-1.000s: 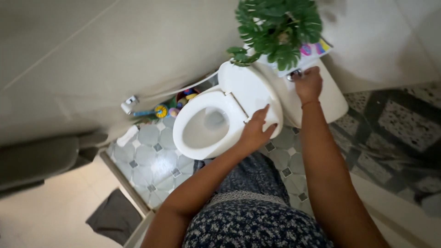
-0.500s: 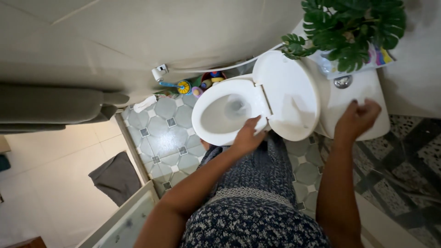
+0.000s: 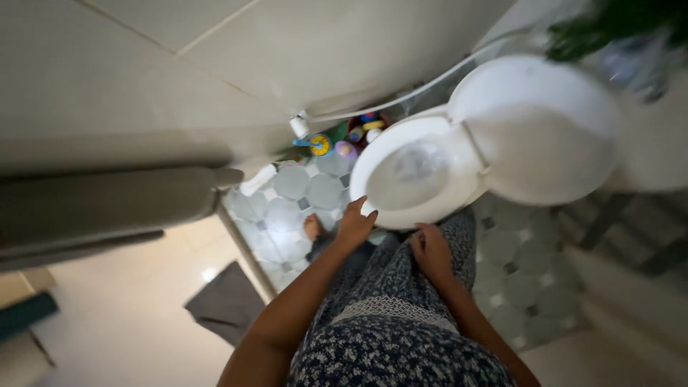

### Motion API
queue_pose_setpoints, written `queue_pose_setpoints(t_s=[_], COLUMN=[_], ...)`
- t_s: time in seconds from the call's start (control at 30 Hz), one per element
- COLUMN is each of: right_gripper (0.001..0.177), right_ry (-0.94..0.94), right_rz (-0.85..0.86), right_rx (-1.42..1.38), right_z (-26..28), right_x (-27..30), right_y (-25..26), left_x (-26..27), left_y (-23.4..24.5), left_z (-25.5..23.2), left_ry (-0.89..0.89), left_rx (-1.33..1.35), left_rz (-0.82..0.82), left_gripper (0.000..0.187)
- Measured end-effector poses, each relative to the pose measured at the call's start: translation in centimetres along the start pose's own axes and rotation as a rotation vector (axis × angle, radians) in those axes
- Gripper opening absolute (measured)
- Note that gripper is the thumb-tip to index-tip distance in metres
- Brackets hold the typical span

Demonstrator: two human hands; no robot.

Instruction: Cleaning the toilet bowl with liquid cleaner and a brush

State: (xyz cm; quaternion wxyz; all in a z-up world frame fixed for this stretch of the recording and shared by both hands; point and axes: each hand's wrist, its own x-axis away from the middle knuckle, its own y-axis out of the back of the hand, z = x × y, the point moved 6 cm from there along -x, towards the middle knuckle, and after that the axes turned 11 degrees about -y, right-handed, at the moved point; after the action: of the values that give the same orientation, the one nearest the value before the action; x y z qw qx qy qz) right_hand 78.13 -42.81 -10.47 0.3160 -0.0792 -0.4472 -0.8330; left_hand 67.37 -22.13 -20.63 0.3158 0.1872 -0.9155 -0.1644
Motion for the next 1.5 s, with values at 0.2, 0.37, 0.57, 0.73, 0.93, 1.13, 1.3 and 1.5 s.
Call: queue_pose_setpoints(t_s=[0.2, 0.37, 0.57, 0.73, 0.93, 1.13, 1.3, 1.5], right_gripper=[0.05, 0.057, 0.051, 0.048, 0.029, 0.055, 0.051, 0.036], right_ry=[-0.241, -0.156, -0.313, -0.274, -0.284, -0.512, -0.596, -0.621], right_rz=[0.52, 0.796, 0.66, 0.499, 0.112, 0.19, -0.086, -0.342], right_rx=[0.057, 0.067, -0.014, -0.005, 0.048, -0.149, -0.171, 0.102], right_z=[3.1, 9.2, 5.0, 1.8, -5.3, -4.3, -2.9, -3.8], right_x=[6.4, 10.8, 5.8, -1.2, -12.7, -23.0, -31.8, -42.1], right_y=[-23.6, -31.6, -40.4, -41.8, -45.0, -46.2, -48.1, -47.8], left_x=[4.0, 4.4, -0.7, -5.7, -10.0, -14.2, -16.2, -19.0], left_y=[16.9, 21.4, 18.1, 12.5, 9.6, 7.1, 8.0, 10.8], left_z=[3.1, 10.3, 14.3, 19.2, 18.9, 22.8, 26.6, 28.8], left_ry=[0.02, 0.087, 0.118, 0.194, 0.165, 0.106, 0.092, 0.026], left_rx=[0.024, -0.019, -0.096, -0.011, 0.001, 0.155, 0.151, -0.179], left_rz=[0.089, 0.106, 0.168, 0.225, 0.221, 0.073, 0.007, -0.002], left_gripper=[0.072, 0.07, 0.069, 0.071, 0.071, 0.069, 0.07, 0.058])
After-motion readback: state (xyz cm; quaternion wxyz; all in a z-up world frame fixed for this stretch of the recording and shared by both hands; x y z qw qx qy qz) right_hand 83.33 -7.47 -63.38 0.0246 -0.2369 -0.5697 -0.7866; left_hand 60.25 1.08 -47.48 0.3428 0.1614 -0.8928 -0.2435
